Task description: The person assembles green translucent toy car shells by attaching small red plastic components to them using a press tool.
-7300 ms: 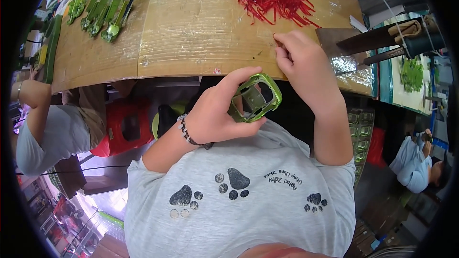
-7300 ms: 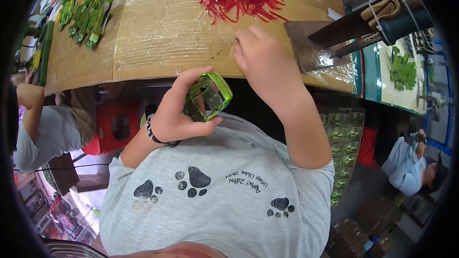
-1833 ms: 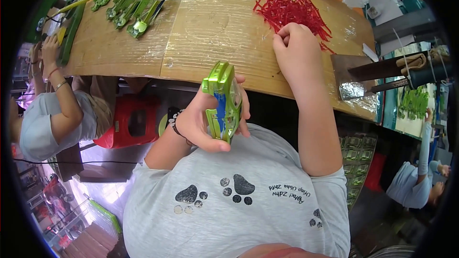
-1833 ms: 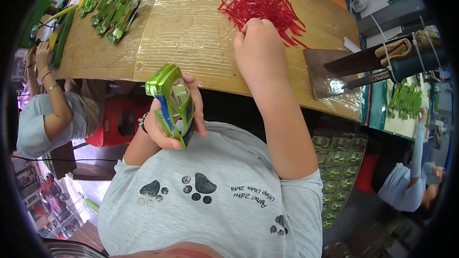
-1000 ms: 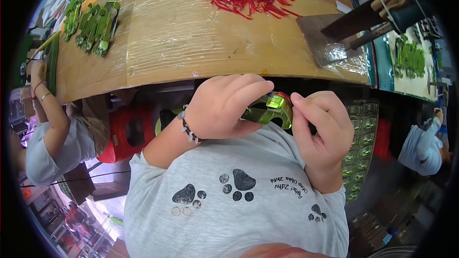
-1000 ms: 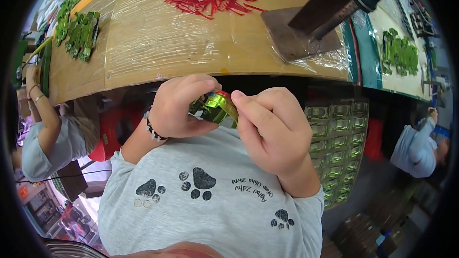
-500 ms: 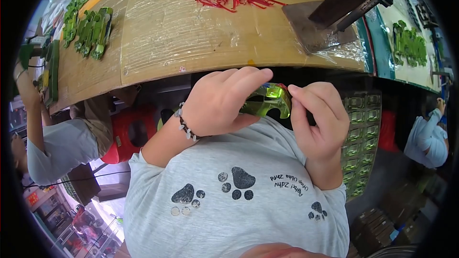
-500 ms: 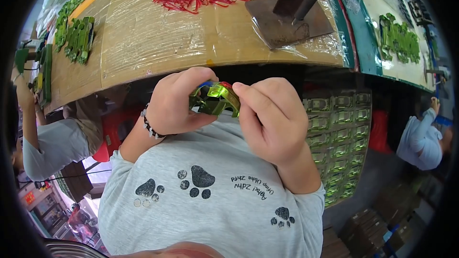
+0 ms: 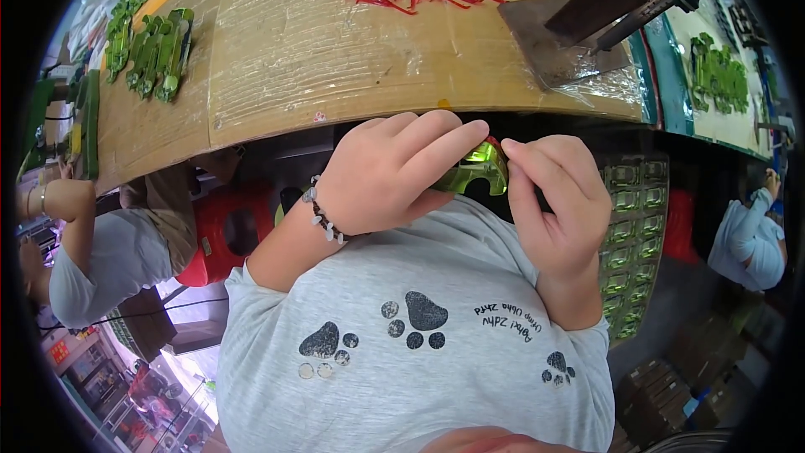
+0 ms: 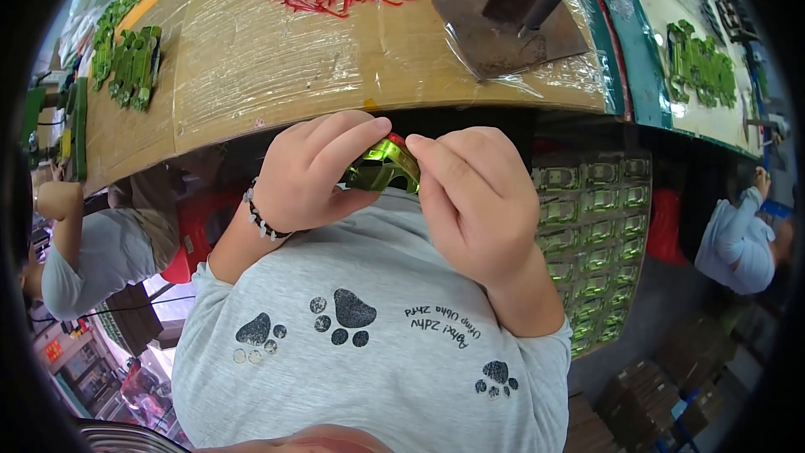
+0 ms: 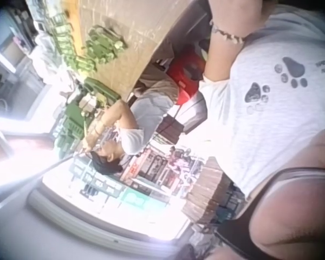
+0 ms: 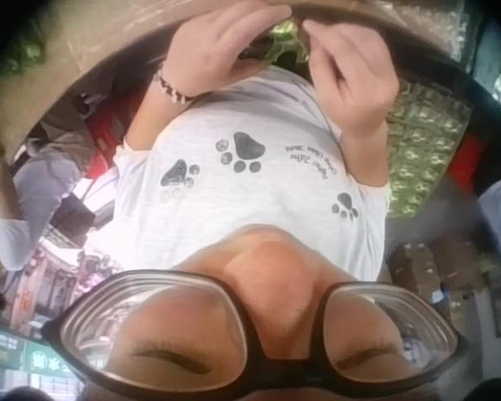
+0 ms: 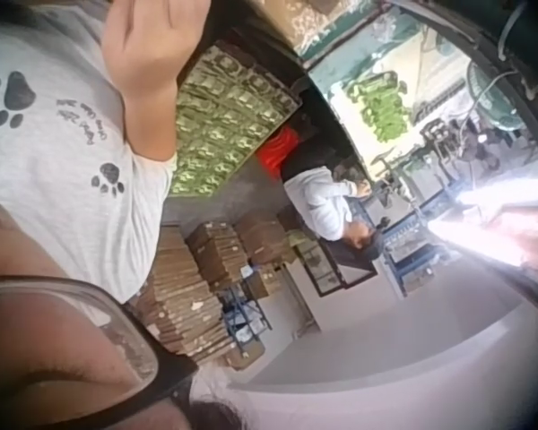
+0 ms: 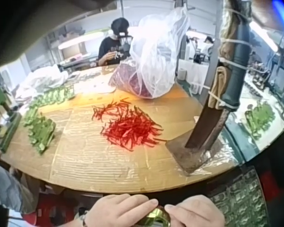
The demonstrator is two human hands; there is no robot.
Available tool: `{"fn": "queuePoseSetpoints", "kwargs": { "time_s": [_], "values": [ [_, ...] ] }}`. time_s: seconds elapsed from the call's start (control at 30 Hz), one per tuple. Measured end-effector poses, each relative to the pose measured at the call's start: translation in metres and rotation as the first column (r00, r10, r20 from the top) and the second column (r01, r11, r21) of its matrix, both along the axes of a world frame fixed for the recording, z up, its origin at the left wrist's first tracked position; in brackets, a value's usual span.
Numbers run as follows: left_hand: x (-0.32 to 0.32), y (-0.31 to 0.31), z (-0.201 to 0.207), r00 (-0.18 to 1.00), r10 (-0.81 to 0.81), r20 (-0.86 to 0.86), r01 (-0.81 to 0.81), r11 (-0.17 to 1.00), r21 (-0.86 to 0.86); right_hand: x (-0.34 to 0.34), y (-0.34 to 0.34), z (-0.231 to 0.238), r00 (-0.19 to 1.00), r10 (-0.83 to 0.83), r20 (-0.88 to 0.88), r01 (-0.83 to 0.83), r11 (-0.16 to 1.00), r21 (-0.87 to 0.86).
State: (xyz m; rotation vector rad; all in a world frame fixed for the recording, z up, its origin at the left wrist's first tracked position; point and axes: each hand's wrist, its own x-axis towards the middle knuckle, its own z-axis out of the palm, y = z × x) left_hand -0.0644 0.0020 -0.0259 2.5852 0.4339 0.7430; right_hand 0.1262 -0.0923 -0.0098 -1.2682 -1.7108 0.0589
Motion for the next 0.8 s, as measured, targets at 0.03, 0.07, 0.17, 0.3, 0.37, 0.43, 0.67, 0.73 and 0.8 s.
{"fn": "queuePoseSetpoints", "kwargs": {
  "time_s": [0.03,0.07,0.17,0.3,0.37,0.43,0.67,0.73,0.8],
  "values": [
    [-0.001,0.001,-0.001,0.999,-0.002,-0.033,0.003,0.999,0.04,-0.001,0.0,0.0,1.0,-0.03,-0.002,0.03,0.999,-0.032],
    [0.0,0.001,-0.002,0.999,-0.002,-0.033,0.004,0.999,0.038,-0.003,0.001,0.0,1.0,-0.03,-0.002,0.03,0.999,-0.034],
    [0.001,0.002,-0.005,0.998,-0.001,-0.059,0.008,0.994,0.11,-0.004,-0.002,0.001,0.963,-0.125,-0.239,0.055,0.959,-0.28],
    [0.003,-0.001,-0.005,0.986,-0.127,0.108,0.149,0.961,-0.234,-0.009,-0.003,-0.005,0.728,0.017,-0.686,-0.1,0.992,-0.082],
    [0.004,-0.001,-0.006,0.965,-0.183,0.186,0.243,0.893,-0.38,-0.009,-0.006,-0.006,0.716,0.09,-0.692,-0.159,0.987,-0.037],
    [0.003,-0.003,-0.003,0.972,-0.182,0.148,0.231,0.855,-0.465,-0.006,-0.006,-0.008,0.79,0.196,-0.581,-0.211,0.977,0.042],
    [0.006,-0.005,-0.014,0.944,-0.187,0.272,0.314,0.763,-0.565,0.008,0.002,-0.013,0.922,0.3,-0.244,-0.259,0.947,0.189],
    [0.008,-0.005,-0.015,0.935,-0.19,0.3,0.335,0.751,-0.57,0.007,0.001,-0.014,0.921,0.303,-0.246,-0.257,0.945,0.202],
    [0.009,-0.006,-0.015,0.925,-0.193,0.328,0.357,0.738,-0.573,0.008,0.001,-0.016,0.919,0.306,-0.248,-0.256,0.943,0.215]
  ]
}}
